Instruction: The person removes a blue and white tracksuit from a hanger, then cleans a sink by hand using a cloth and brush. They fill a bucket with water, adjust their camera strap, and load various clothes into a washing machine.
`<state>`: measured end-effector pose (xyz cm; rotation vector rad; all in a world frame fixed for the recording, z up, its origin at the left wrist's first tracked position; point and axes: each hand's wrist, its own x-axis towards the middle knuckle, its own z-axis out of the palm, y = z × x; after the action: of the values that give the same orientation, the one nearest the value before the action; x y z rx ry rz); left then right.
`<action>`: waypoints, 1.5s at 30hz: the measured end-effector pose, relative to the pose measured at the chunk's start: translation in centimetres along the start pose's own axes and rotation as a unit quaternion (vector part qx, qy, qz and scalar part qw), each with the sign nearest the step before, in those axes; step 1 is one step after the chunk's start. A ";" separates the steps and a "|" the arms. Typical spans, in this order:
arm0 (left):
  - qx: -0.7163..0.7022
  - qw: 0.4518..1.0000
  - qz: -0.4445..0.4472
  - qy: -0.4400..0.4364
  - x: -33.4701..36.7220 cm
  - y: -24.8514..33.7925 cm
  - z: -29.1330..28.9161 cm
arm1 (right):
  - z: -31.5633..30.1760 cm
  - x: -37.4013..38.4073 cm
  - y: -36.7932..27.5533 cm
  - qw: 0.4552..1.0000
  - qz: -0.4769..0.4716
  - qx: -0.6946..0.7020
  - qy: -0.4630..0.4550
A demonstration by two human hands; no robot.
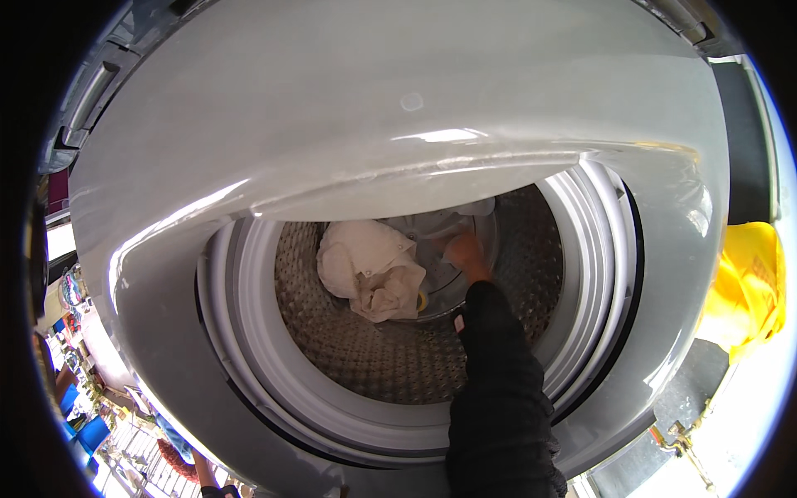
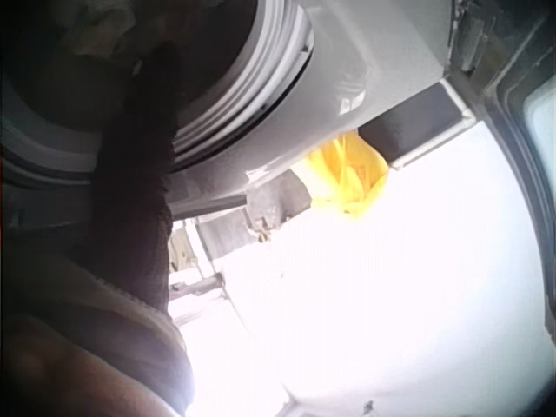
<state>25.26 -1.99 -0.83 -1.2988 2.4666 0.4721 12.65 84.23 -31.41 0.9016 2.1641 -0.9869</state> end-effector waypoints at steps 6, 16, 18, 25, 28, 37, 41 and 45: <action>-0.030 0.999 -0.025 -0.020 -0.7 -0.6 1.1 | 12.5 -3.1 -4.1 0.986 -0.115 0.116 -0.021; -0.117 0.991 -0.029 -0.063 0.5 -1.7 3.0 | 4.4 0.5 -4.2 0.993 -0.093 0.061 0.024; -0.144 0.987 -0.025 -0.073 1.2 -2.3 3.3 | 1.1 -1.2 -4.9 0.987 -0.132 -0.090 0.030; -0.128 0.982 0.122 -0.063 -0.7 0.7 3.9 | -11.9 -12.2 -15.3 0.922 0.123 0.340 -0.142; -0.070 0.983 0.167 -0.028 -4.6 4.9 0.7 | -15.9 -21.1 -19.3 0.885 0.066 0.400 -0.230; -0.098 0.844 0.527 0.000 -10.6 11.9 -8.3 | -18.7 -54.7 -30.9 0.788 -0.221 0.572 -0.058; -0.122 0.768 0.628 0.007 -9.7 9.8 -8.7 | -10.6 -66.9 -36.0 0.731 -0.356 0.581 0.036; -0.172 0.801 0.569 -0.074 -5.5 8.0 -6.2 | 1.3 -70.2 -38.1 0.705 -0.412 0.575 -0.054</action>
<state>20.78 3.69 8.17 0.3476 2.8213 1.2508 25.60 40.99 34.52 0.1775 1.6187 -2.9097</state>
